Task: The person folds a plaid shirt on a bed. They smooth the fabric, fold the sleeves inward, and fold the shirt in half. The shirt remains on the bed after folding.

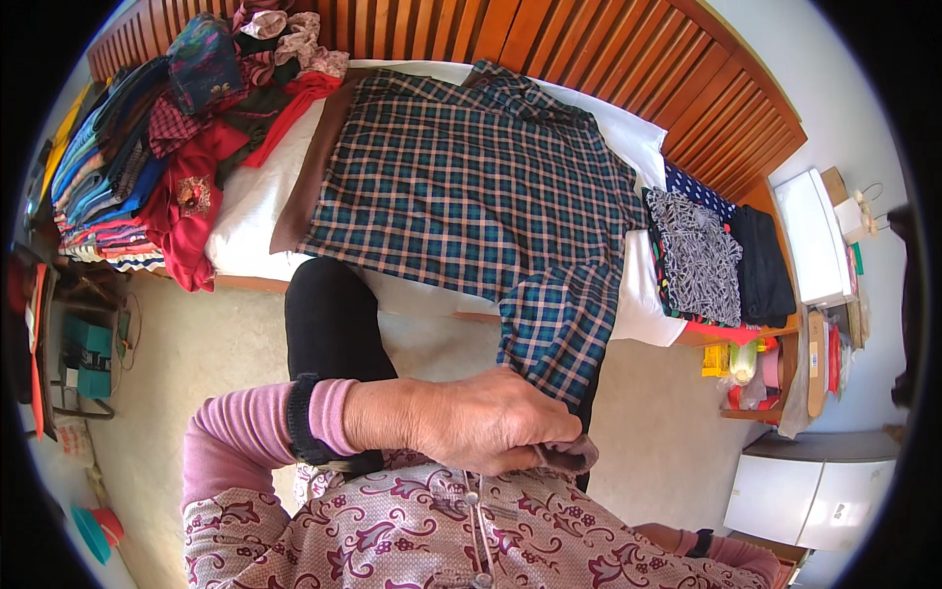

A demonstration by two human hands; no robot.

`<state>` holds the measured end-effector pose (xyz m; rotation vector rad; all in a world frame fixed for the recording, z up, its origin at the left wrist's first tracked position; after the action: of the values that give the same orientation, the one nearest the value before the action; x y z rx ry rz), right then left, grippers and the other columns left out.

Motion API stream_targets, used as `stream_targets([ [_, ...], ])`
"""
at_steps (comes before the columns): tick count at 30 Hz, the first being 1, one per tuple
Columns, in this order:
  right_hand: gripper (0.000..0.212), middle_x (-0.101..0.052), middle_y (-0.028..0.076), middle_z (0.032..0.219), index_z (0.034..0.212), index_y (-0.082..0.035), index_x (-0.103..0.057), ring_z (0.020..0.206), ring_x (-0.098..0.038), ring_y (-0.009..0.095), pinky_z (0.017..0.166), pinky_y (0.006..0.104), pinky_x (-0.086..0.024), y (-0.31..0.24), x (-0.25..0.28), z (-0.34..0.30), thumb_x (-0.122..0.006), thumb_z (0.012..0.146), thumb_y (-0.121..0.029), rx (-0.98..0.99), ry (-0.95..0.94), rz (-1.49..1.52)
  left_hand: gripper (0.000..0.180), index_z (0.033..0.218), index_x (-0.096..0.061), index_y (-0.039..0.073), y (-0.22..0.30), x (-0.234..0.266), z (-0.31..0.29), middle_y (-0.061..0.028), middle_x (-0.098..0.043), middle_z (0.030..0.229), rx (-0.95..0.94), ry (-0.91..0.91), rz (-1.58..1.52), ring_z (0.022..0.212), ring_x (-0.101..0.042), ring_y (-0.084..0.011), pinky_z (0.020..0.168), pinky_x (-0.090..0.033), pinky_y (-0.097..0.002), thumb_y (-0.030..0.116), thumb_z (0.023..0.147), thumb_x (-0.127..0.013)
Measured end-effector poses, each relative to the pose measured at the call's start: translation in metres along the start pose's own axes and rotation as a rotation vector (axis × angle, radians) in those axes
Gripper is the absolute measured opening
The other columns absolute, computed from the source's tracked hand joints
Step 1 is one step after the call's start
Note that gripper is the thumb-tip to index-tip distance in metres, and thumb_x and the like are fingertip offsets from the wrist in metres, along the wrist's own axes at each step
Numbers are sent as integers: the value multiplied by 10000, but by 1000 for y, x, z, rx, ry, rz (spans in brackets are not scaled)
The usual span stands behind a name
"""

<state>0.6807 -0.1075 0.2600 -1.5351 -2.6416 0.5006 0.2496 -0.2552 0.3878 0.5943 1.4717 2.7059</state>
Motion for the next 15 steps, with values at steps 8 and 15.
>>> stream_targets([
  [8,321,-725,119,846,1022,-29,-721,718,-666,249,664,399,-552,-1,9,5,-675,881,-314,-14,34,20,265,1011,-611,-22,-11,1,-1,-147,-664,908,10,4,-45,842,-690,-364,699,-572,-442,23,795,-758],
  [15,330,-726,114,851,1036,-27,-720,718,-663,245,663,396,-552,-1,14,7,-680,879,-314,-17,56,28,229,972,-583,7,-13,1,3,-134,-660,864,18,3,-28,851,-694,-362,711,-573,-454,76,829,-748],
])
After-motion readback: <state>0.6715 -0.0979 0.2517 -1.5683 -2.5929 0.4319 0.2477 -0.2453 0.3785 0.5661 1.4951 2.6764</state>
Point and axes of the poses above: each hand's wrist, its own z-axis towards the middle knuckle, its own x-axis out of the back of the hand, y = z × x, the point moved 1 cm from there along z, towards the middle knuckle
